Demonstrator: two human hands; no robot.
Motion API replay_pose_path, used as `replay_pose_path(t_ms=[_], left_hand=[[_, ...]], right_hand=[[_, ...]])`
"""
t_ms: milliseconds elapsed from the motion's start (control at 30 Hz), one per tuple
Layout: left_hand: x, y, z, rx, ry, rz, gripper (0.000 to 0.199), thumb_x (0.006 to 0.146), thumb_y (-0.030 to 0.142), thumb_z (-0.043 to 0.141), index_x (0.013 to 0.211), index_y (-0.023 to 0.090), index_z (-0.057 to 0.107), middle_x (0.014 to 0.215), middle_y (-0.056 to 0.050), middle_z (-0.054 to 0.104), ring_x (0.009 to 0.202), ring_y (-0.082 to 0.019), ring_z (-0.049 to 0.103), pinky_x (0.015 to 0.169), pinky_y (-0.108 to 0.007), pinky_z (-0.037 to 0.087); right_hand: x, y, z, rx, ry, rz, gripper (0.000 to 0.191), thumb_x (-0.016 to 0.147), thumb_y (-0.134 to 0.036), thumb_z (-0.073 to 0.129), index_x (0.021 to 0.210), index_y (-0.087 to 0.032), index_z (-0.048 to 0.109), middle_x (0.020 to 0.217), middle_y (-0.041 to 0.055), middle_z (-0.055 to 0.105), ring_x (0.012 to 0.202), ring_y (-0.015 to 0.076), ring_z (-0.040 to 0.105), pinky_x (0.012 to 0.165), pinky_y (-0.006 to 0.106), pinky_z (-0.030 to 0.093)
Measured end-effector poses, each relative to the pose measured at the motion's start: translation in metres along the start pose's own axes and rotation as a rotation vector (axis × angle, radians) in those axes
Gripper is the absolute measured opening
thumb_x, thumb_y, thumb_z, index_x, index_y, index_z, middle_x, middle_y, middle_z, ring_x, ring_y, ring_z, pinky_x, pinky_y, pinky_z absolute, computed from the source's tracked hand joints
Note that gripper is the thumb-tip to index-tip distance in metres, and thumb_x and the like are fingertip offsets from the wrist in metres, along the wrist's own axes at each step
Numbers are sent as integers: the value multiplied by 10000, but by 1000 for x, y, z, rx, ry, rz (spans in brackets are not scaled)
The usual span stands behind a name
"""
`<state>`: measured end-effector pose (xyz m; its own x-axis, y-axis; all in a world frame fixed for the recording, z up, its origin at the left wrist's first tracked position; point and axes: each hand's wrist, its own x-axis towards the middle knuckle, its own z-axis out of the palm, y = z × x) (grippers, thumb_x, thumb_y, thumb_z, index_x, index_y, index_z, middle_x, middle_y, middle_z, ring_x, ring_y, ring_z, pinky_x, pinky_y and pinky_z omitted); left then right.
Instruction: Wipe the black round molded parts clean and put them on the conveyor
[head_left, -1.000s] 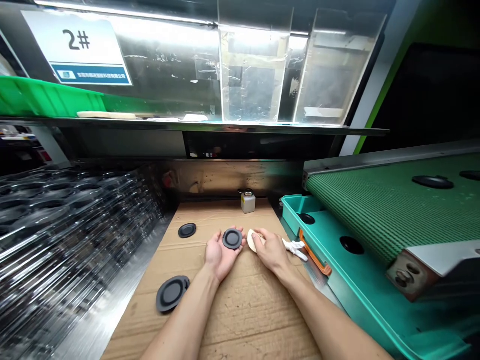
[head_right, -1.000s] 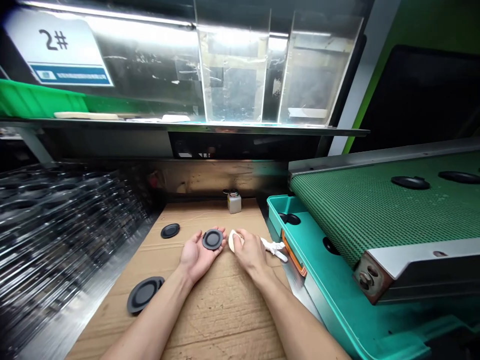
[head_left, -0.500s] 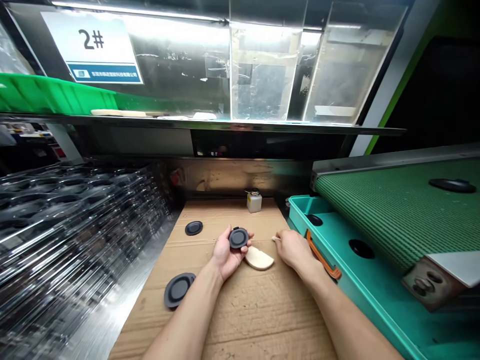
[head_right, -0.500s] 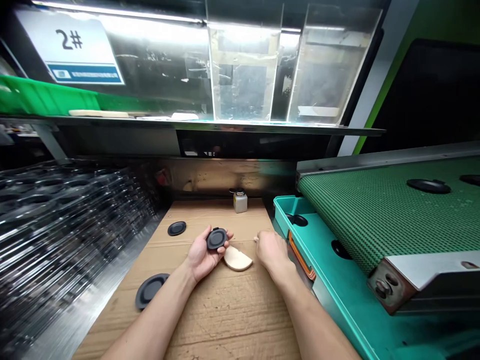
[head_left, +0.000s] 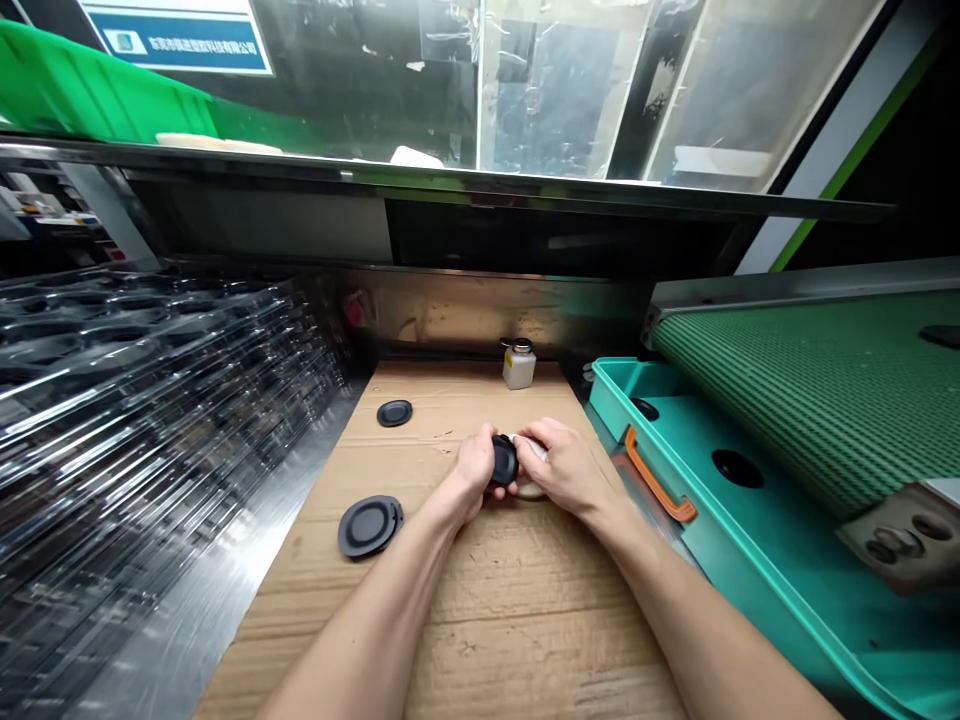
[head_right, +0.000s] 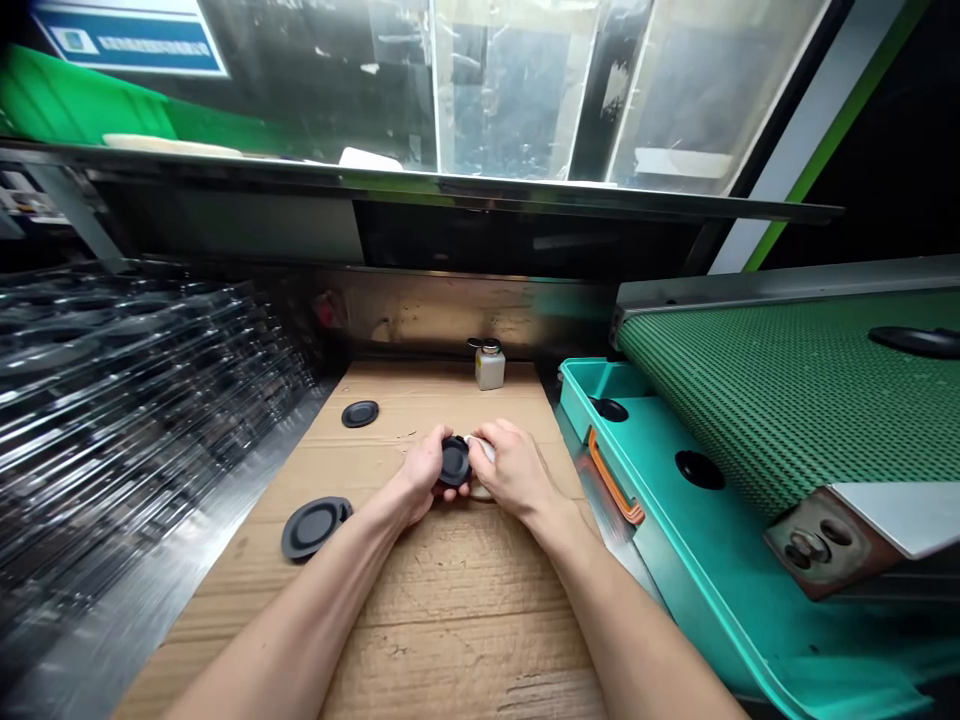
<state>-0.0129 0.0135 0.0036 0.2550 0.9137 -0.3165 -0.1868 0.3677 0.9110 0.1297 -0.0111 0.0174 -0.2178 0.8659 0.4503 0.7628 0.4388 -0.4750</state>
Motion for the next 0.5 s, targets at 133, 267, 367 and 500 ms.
replay_pose_path(t_ms=[133,267,367,500], left_hand=[[4,-8,-2,65,-13,18,391,859,386,356,735,120,614,565,-129,660,422,-202,603,333,-243,404],[9,-13,-4,23,26,52,345,869,371,414,761,125,632,486,-97,624,383,-181,564,350,-239,415],[10,-12,-4,-18,-2,51,324,877,329,429,769,129,660,442,-76,596,355,-175,530,351,-244,398],[11,-8,-1,63,12,51,325,879,307,420,746,156,675,427,-67,591,363,-196,527,365,-272,391]], right_hand=[[-1,5,6,-88,-20,-57,227,922,-286,438,813,-202,617,782,19,583,713,128,528,685,235,381],[-1,2,8,-190,-20,-75,219,935,-280,418,836,-203,598,819,24,574,714,129,519,685,237,374],[0,-1,12,-251,26,-105,236,948,-265,383,880,-194,597,855,42,582,741,139,525,684,242,368],[1,-2,14,-334,39,-124,244,947,-264,374,862,-190,590,860,53,594,759,151,539,660,253,352]])
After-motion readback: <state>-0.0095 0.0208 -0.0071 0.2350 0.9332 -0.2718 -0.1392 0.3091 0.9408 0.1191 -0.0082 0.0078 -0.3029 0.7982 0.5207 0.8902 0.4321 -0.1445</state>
